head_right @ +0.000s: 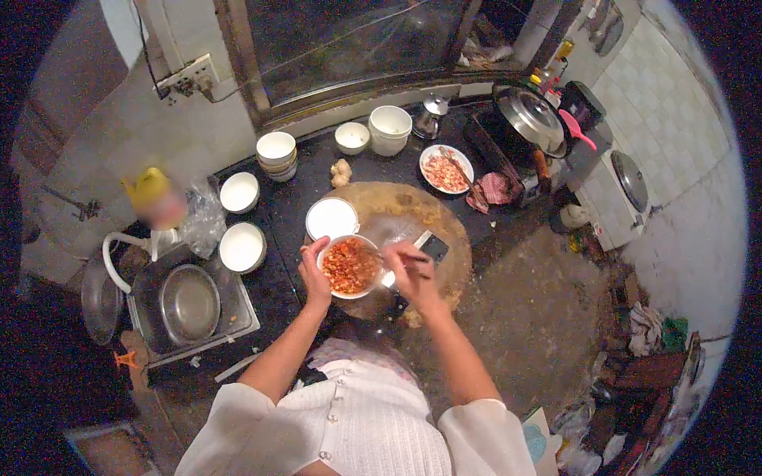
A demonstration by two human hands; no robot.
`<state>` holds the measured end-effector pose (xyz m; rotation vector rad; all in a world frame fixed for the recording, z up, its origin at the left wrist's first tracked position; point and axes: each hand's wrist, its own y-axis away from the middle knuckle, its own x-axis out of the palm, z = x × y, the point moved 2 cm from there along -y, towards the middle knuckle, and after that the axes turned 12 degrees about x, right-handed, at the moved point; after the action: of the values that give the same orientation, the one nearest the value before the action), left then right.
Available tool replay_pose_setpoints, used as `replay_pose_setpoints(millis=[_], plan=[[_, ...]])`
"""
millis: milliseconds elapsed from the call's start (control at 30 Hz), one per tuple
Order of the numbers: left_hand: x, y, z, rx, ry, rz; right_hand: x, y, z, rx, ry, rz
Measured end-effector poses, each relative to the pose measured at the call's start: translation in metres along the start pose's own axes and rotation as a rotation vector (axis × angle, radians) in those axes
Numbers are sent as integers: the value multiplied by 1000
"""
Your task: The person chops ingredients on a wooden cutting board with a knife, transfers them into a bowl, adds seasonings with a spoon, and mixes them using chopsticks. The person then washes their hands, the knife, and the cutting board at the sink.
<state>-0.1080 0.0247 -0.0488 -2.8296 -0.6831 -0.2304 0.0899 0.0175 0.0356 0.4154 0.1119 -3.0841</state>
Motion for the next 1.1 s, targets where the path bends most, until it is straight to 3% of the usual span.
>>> replay_pose_setpoints(millis=[33, 100, 200, 233, 333, 367, 500, 633, 767, 867, 967, 1067, 1100], plan=[[-1, 0, 1, -2, -4, 0, 8, 8, -29, -66, 51, 14], [-1, -3, 6, 23, -22, -7, 14, 25, 3, -190, 79, 129], [-3, 0, 9, 54, -37, 12, -4, 22, 11, -30, 114, 153], [-2, -1, 8, 69, -38, 25, -7, 16, 18, 113, 81, 93], [-1, -1, 6, 54, -56, 14, 8, 4, -27, -25, 103, 39], [-1, -2, 5, 40, -35, 7, 20, 13, -23, -331, -27, 56], [-2, 0, 7, 18, -25, 0, 9, 24, 13, -115, 240, 156], [-1, -1, 3, 34, -60, 15, 39, 19, -2, -309, 76, 127], [0, -1, 10, 17, 34, -27, 6, 15, 18, -266, 197, 231], [-1, 0, 6, 101, -65, 27, -10, -31, 22, 168, 58, 266], [0, 0, 1, 95, -107, 6, -25, -69, 8, 204, 81, 296], [-1, 0, 8, 94, -63, 5, -59, -51, -17, 200, 127, 241], [0, 0, 8, 72, -45, -5, -58, -30, -16, 220, -3, 179]])
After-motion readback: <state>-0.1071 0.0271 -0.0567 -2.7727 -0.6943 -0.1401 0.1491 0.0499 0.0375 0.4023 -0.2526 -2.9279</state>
